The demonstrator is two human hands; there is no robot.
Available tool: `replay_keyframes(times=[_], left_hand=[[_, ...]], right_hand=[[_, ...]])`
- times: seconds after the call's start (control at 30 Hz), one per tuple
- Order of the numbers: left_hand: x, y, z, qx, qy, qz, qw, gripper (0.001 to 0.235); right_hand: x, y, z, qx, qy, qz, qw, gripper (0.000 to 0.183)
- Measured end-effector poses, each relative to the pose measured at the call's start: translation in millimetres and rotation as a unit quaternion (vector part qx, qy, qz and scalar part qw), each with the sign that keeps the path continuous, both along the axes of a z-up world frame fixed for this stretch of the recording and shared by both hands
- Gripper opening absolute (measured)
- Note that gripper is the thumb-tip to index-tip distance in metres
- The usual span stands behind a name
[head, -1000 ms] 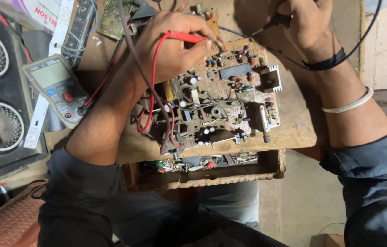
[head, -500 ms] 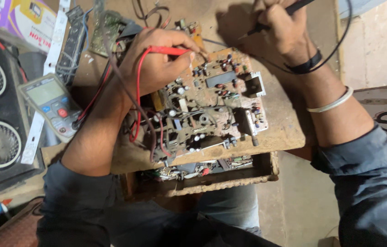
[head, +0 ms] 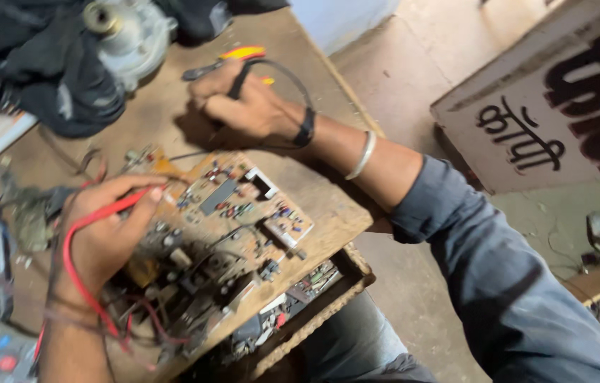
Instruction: The person uses a multimeter to test various points on a circuit board. They repeatedly touch the red and black probes to different components and solder points while the multimeter display is visible on the table.
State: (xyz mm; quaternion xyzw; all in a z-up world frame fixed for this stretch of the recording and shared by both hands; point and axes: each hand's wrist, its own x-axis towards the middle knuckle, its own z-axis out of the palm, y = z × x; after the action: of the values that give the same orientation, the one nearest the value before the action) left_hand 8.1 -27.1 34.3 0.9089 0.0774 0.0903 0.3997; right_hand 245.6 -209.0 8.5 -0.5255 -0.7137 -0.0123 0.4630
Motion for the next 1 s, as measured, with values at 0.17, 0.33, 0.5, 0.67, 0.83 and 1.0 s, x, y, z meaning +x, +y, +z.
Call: replay_keyframes(times=[0.17, 0.33, 0.5, 0.67, 0.83, 1.0], left_hand=[[-1.0, -0.4, -4.1, 0.004, 0.016, 0.007, 1.0, 0.02], [0.1, 1.6, -6.8, 0.003, 0.031, 0.013, 0.999, 0.021], [-0.6, 1.1, -6.2, -0.009, 0.034, 0.017, 0.999, 0.021], [1.4, 0.1, -4.4, 0.01, 0.037, 0.019, 0.999, 0.021], [-0.8, -0.1, -3.6, -0.011, 0.048, 0.028, 0.998, 0.021], [-0.6, 0.1, -2.4, 0.012, 0.003, -0.002, 1.0, 0.02]], right_hand=[[-1.1, 7.7, -11.0, -0.085, 0.14, -0.035, 0.986, 0.031], [1.1, 6.1, -13.5, -0.063, 0.135, -0.025, 0.988, 0.029], [1.3, 7.8, -14.5, -0.063, 0.134, -0.023, 0.989, 0.028], [1.7, 8.9, -15.1, -0.066, 0.12, -0.038, 0.99, 0.026], [0.7, 7.3, -14.1, -0.07, 0.135, -0.029, 0.988, 0.027], [-3.5, 7.9, -11.4, -0.081, 0.154, -0.034, 0.984, 0.027]])
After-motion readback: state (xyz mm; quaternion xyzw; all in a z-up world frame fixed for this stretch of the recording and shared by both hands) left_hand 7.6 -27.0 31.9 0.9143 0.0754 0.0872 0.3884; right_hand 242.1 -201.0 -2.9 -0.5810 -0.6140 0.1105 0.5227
